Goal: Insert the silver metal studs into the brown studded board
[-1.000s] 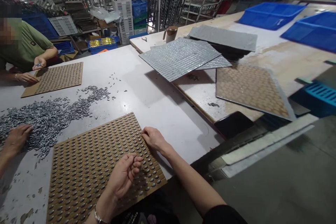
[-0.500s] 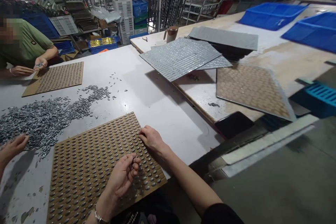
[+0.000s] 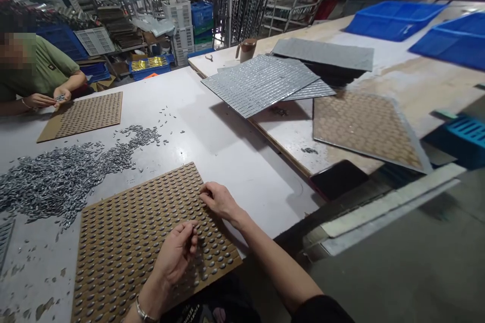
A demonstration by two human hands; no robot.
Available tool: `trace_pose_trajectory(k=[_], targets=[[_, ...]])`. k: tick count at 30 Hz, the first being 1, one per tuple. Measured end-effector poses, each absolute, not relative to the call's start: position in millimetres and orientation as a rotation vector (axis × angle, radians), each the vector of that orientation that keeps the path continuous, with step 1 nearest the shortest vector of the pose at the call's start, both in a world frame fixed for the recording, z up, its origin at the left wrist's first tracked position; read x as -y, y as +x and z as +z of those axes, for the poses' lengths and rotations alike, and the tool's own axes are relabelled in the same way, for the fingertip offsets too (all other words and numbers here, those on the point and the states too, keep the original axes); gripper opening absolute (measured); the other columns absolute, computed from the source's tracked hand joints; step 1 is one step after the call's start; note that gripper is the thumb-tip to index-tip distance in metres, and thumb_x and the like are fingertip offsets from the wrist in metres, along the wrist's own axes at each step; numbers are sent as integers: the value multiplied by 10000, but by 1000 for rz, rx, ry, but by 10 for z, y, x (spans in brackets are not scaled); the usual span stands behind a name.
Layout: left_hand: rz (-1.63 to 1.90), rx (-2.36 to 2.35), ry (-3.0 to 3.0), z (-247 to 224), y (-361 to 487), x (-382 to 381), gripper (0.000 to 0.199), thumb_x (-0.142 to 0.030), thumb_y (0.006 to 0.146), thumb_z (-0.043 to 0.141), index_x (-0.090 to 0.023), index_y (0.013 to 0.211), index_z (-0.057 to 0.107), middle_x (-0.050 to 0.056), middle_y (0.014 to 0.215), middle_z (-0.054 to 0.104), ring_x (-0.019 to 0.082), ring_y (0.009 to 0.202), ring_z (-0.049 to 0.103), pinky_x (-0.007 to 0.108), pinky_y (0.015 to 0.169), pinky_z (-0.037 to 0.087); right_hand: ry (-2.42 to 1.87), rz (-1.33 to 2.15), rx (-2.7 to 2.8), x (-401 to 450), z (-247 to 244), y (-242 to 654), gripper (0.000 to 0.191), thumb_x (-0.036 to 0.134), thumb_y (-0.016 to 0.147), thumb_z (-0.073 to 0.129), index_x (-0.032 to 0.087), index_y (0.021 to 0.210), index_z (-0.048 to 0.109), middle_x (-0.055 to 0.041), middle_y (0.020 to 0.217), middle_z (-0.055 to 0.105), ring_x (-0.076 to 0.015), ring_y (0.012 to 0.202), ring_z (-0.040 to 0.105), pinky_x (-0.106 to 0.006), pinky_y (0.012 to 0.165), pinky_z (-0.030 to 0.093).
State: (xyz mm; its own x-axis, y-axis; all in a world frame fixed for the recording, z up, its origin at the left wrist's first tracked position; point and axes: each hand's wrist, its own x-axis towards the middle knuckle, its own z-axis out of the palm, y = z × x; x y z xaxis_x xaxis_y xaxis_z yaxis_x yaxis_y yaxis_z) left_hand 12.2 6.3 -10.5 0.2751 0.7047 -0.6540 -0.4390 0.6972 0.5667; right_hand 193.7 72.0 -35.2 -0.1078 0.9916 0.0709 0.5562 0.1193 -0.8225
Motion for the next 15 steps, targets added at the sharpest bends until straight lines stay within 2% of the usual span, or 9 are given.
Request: trace_pose_trajectory(k=[5,10,15], targets=[[837,-1015,291,-127,151,-43,393,-247,588,871,-117,870,629,-9,685,577,57,555,505,149,465,400,-1372,1055,1631,-169,-151,1893,90,252,866,592,194,837,654,5,771,664,-131,705,588,-237,653,441],[805,-969,265,-159,281,-2,384,-309,582,873,-128,755,581,-39,592,527,36,480,441,142,430,336,-1345,1133,1494,137,-181,1813,116,265,873,588,193,895,676,-10,819,684,-141,755,614,-249,709,469],[884,-1033,347,-169,354,-5,398,-329,576,870,-128,790,603,-33,618,550,46,510,466,156,463,351,-1385,1312,1290,108,-162,1802,203,360,863,601,168,877,665,-26,806,674,-152,739,603,-259,681,478]])
